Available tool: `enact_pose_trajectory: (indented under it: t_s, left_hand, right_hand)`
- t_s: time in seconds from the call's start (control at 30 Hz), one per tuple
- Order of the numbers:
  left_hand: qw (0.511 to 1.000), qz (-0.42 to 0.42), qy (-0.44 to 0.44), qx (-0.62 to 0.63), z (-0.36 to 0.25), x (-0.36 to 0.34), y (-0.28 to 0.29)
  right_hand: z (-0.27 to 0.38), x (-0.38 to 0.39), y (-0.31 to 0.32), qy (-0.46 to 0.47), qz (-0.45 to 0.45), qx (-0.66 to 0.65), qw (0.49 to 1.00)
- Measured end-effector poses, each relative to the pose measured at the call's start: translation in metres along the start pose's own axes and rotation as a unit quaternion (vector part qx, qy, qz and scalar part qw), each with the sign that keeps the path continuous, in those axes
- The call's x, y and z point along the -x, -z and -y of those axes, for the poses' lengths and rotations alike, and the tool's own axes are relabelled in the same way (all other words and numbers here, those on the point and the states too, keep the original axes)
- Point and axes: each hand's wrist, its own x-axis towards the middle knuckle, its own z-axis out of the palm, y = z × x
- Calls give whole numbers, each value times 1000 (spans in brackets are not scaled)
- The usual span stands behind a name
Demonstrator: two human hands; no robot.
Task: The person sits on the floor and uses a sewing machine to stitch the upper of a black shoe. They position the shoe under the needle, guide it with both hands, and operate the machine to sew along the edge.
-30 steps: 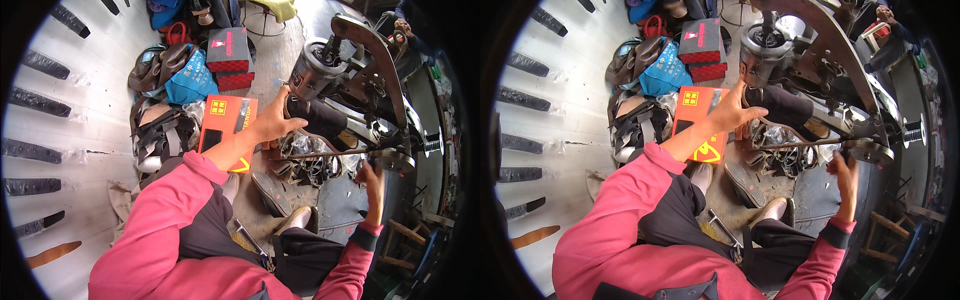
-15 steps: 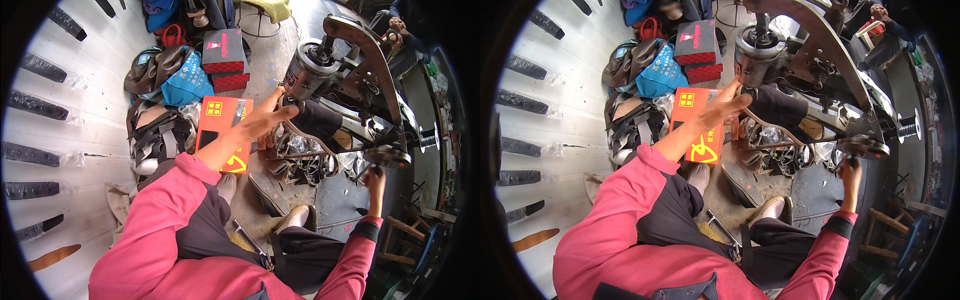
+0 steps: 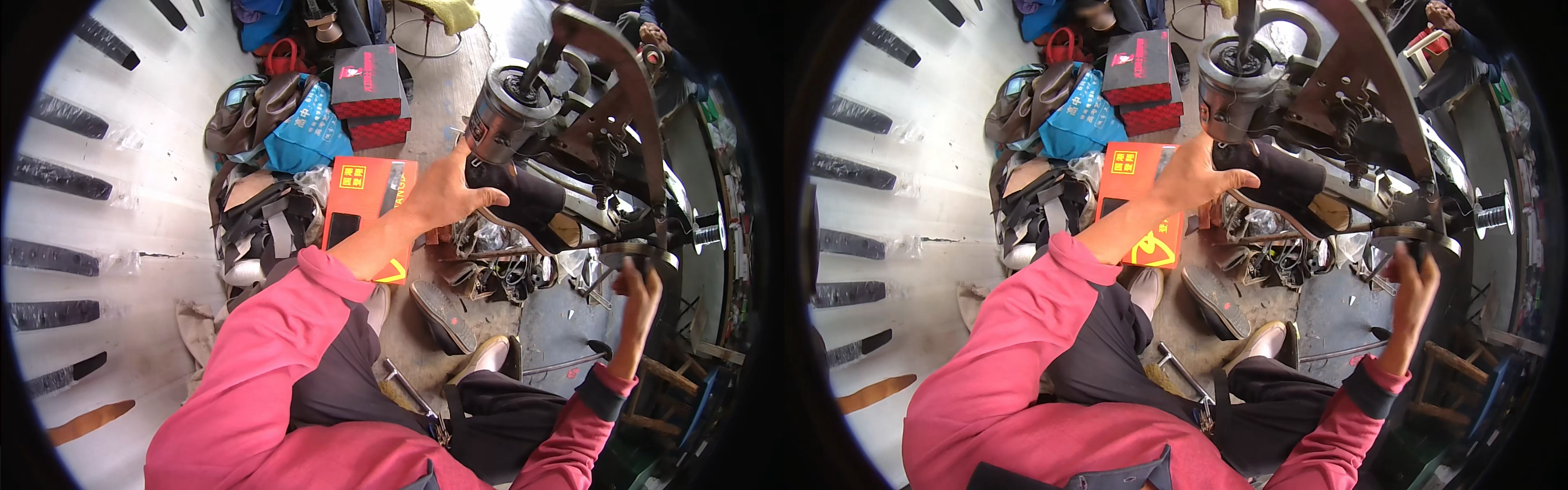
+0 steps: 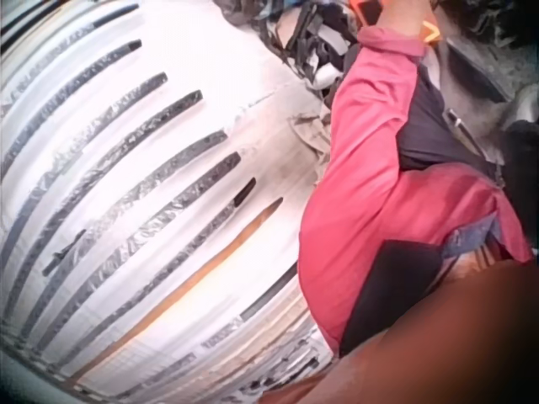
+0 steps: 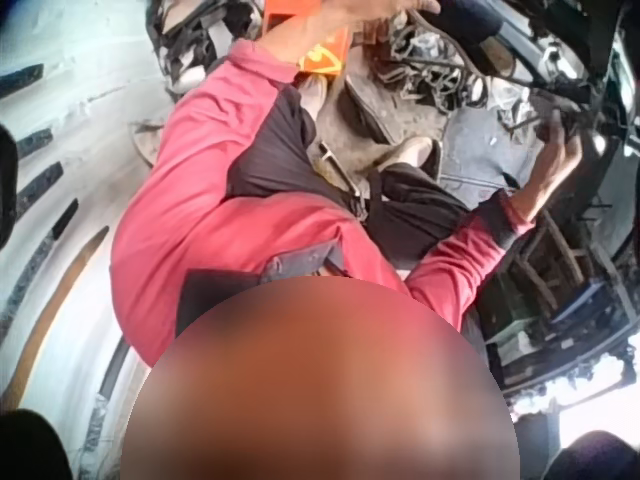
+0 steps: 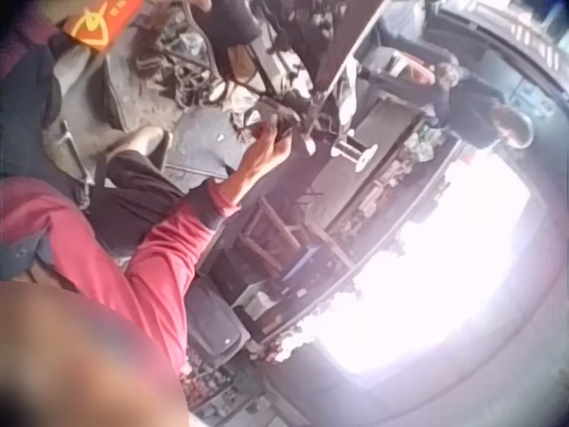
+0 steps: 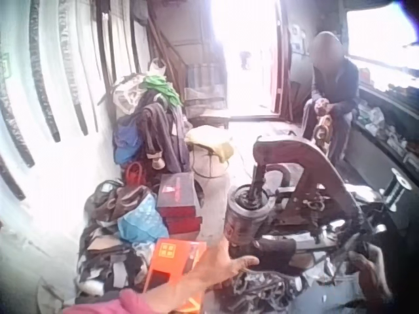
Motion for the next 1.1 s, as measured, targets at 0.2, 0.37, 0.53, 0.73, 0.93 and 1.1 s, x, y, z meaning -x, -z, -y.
enact_pose_trajectory:
  t_s: [0.2, 0.37, 0.53, 0.73, 0.93, 1.1]
  left_hand:
    - [993, 73, 89, -7, 2, -4, 10]
    - [946, 45, 64, 315, 24, 6, -17]
    - [962, 54, 81, 253, 40, 4, -26]
    - [976, 49, 154, 147, 26, 4, -14]
    - [982, 50, 98, 154, 23, 3, -12]
    - [981, 78, 108, 138, 27, -1, -8]
  right_hand:
    - [-70, -38, 77, -37, -144, -49, 988]
    - [-122, -35, 32, -137, -61, 18, 989]
    - [-63, -5, -38, -132, 107, 7, 985]
    - [-10, -15, 38, 50, -47, -42, 997]
    - [-98, -37, 58, -103, -154, -16, 983]
    - [-87, -15, -18, -180, 35, 1, 983]
